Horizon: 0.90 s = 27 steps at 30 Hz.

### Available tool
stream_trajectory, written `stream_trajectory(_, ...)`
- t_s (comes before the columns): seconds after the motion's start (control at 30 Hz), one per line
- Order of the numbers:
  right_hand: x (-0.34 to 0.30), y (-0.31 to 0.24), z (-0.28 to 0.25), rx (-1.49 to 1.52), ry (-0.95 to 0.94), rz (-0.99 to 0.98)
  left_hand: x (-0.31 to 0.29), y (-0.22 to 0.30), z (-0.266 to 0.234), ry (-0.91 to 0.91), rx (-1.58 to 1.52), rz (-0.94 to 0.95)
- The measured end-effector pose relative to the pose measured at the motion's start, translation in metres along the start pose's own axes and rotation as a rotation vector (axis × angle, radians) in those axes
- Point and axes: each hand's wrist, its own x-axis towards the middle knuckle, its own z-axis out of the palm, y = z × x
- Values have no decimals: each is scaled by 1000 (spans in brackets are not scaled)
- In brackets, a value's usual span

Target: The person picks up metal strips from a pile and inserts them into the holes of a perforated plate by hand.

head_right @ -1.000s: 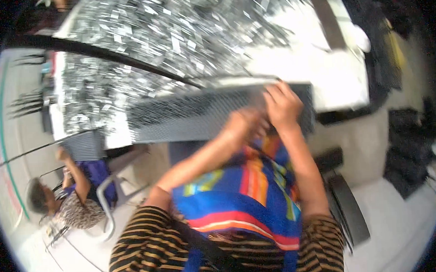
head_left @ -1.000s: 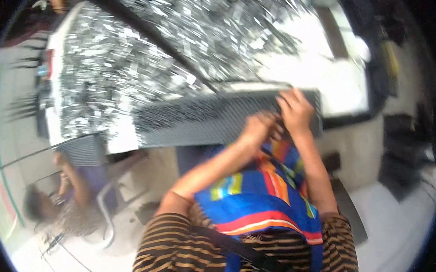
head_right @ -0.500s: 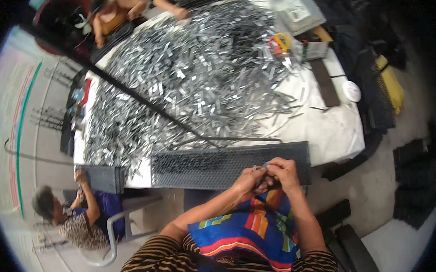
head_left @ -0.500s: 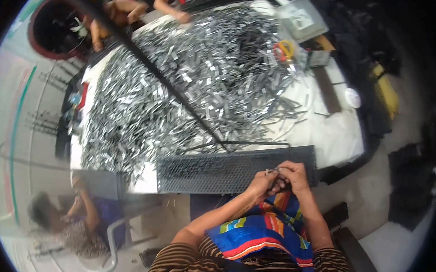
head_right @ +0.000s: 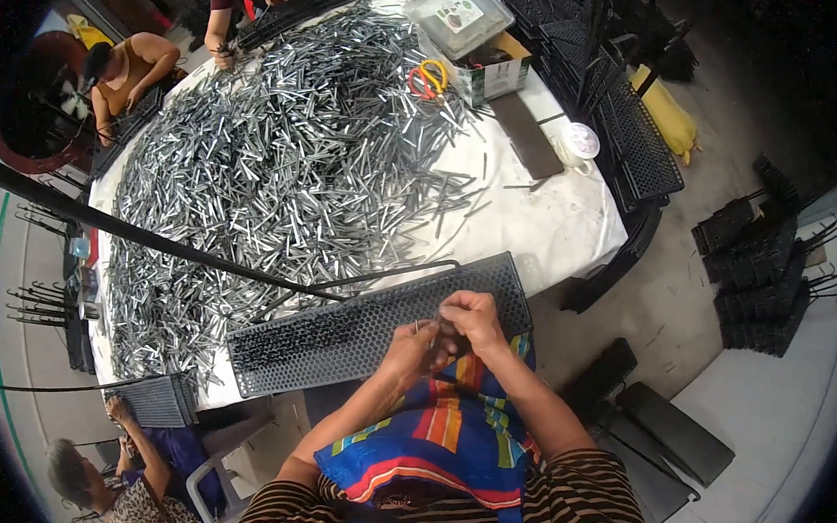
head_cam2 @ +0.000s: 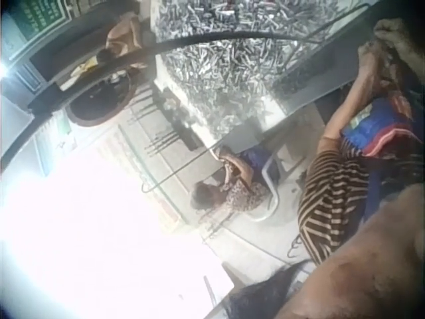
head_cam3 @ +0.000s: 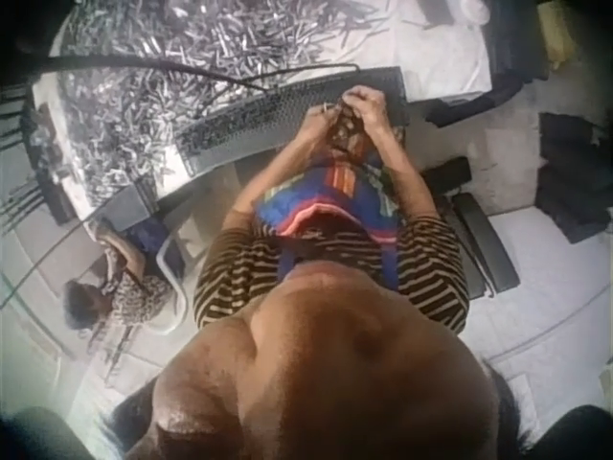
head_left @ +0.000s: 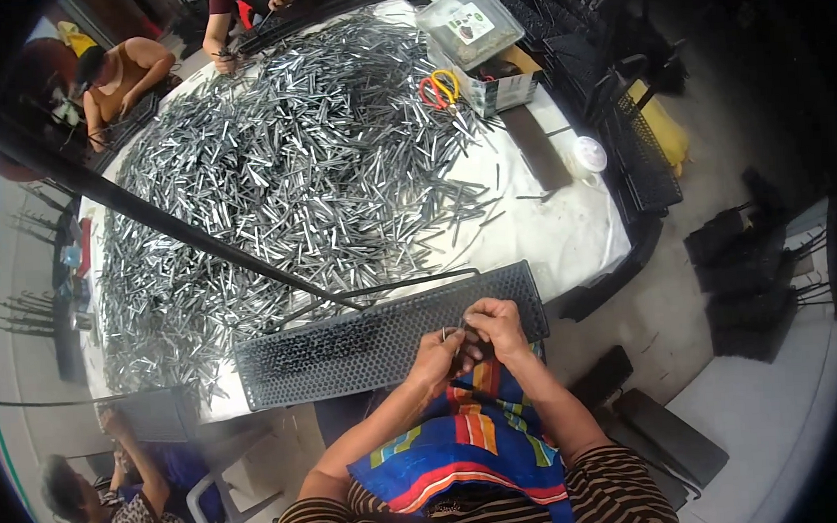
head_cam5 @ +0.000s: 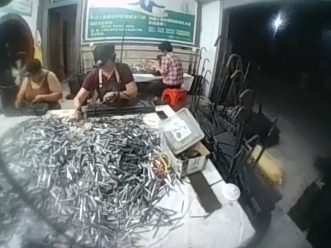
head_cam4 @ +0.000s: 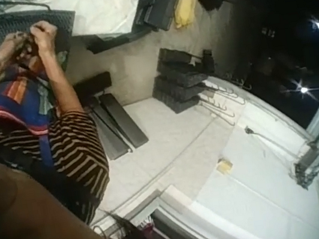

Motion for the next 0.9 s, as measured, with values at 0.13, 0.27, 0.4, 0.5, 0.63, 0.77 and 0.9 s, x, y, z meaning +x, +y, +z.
stream_trajectory(0.13,-4,-12,2,-72,-103,76,-5,-2,-2,-34,30,6)
stream_trajectory(0.27,-6,-4,-5,-15,-174,163,-10,-8,-2,-78,14,12)
stream_trajectory(0.4,-7,4,1,-90,-95,107,-8,-5,-6,-29,36,-42)
stream_trajectory(0.5,-3,3,0,-102,120,-41,-2,-8,-12,67,91,-76)
stream_trajectory(0.63,7,-15,-10,-218,307,-286,-8,5,1,143,-44,-89)
stream_trajectory(0.77,21,-4,-18,-288,327,-455,2,-2,-7,1,-115,-88)
stream_trajectory(0.9,22,-1,-6,-364,314,-544,4,-11,-9,35,-193,-55)
